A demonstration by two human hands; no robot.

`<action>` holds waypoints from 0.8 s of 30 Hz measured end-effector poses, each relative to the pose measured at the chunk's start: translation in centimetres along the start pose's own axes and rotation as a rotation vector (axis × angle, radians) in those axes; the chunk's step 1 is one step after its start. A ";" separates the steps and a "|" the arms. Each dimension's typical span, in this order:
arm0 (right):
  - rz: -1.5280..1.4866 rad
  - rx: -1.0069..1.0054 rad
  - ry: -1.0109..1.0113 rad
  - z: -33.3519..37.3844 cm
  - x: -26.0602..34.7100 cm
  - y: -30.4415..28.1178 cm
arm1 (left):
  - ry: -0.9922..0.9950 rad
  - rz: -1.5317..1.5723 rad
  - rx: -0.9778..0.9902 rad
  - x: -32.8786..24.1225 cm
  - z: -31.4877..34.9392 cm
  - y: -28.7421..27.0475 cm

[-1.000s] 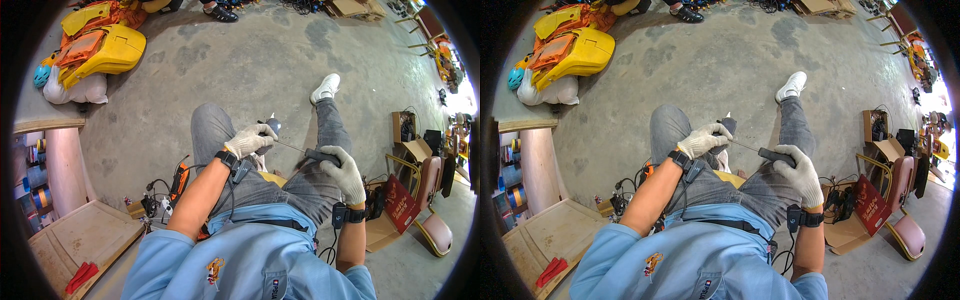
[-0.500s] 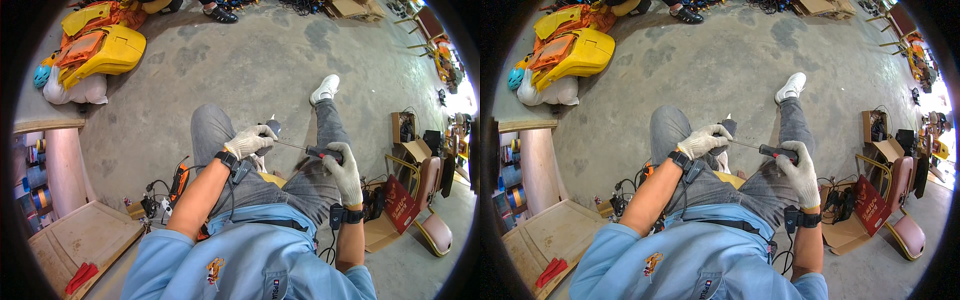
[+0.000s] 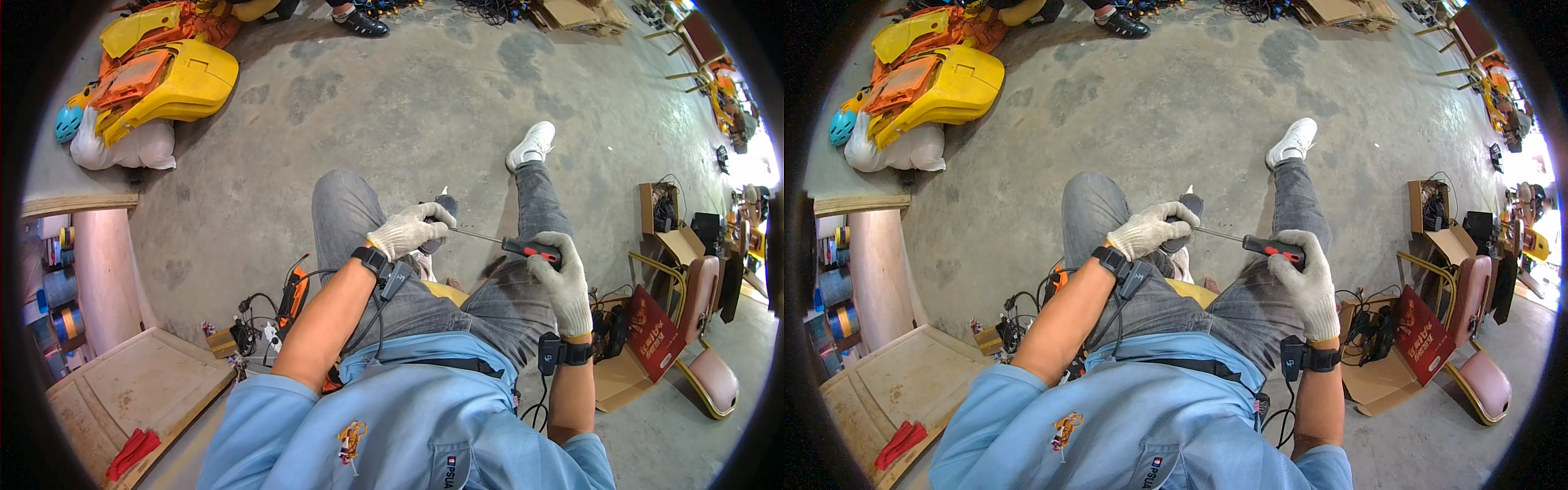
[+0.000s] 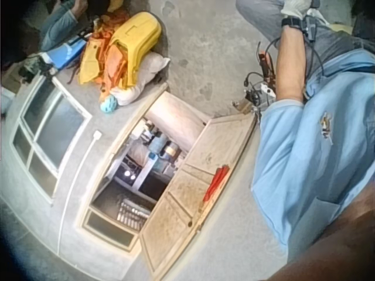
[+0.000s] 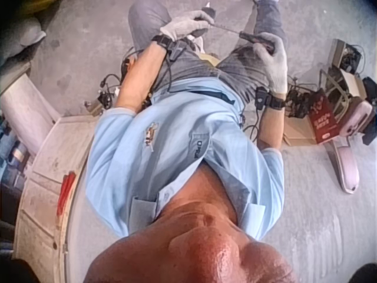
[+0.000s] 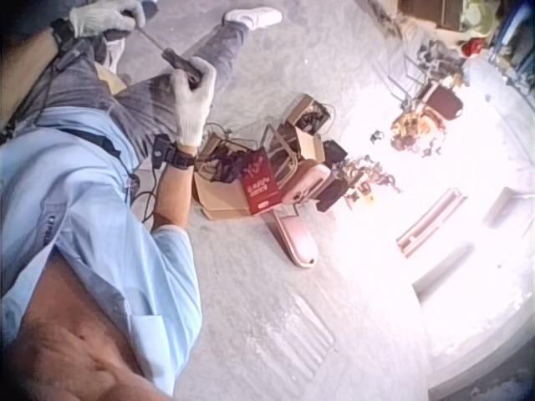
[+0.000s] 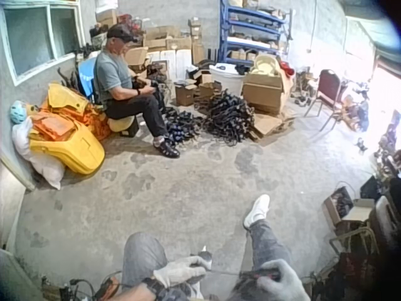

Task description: The person uses a screwdriver to pry apart a white plastic housing and remove a black electrical component with an attached cable.

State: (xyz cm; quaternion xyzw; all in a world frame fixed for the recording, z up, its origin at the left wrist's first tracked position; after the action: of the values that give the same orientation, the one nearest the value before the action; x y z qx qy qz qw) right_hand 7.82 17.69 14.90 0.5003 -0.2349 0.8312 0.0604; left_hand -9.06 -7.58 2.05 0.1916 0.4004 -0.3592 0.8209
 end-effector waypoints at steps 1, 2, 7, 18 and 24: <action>0.001 -0.001 0.001 0.1 0.1 -0.1 | 0.000 0.000 0.001 -0.1 0.0 0.0; -0.012 -0.005 0.012 0.2 0.3 -0.1 | 0.014 -0.036 0.003 -0.2 0.0 0.0; -0.052 -0.028 0.009 0.0 0.0 -0.5 | 0.146 -0.022 -0.053 1.7 -0.7 0.0; -0.145 -0.125 0.018 -0.1 -0.1 -0.6 | -0.017 0.215 -0.011 2.1 -1.1 -0.2; -0.203 -0.146 0.030 -0.3 -0.3 -0.1 | -0.054 0.450 0.031 0.8 -0.4 0.1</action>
State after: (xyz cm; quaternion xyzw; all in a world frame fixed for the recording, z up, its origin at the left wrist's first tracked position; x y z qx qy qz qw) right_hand 7.79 17.96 14.61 0.5035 -0.2420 0.8087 0.1841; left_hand -8.86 -7.62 1.15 0.2788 0.3199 -0.1780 0.8878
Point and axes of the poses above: each hand's wrist, its own z-axis away from the middle knuckle, its own y-axis out of the palm, x = y × z, the point moved 1 cm from there along -z, towards the middle knuckle, and after that the axes turned 3 degrees about -x, right-handed, at the moved point
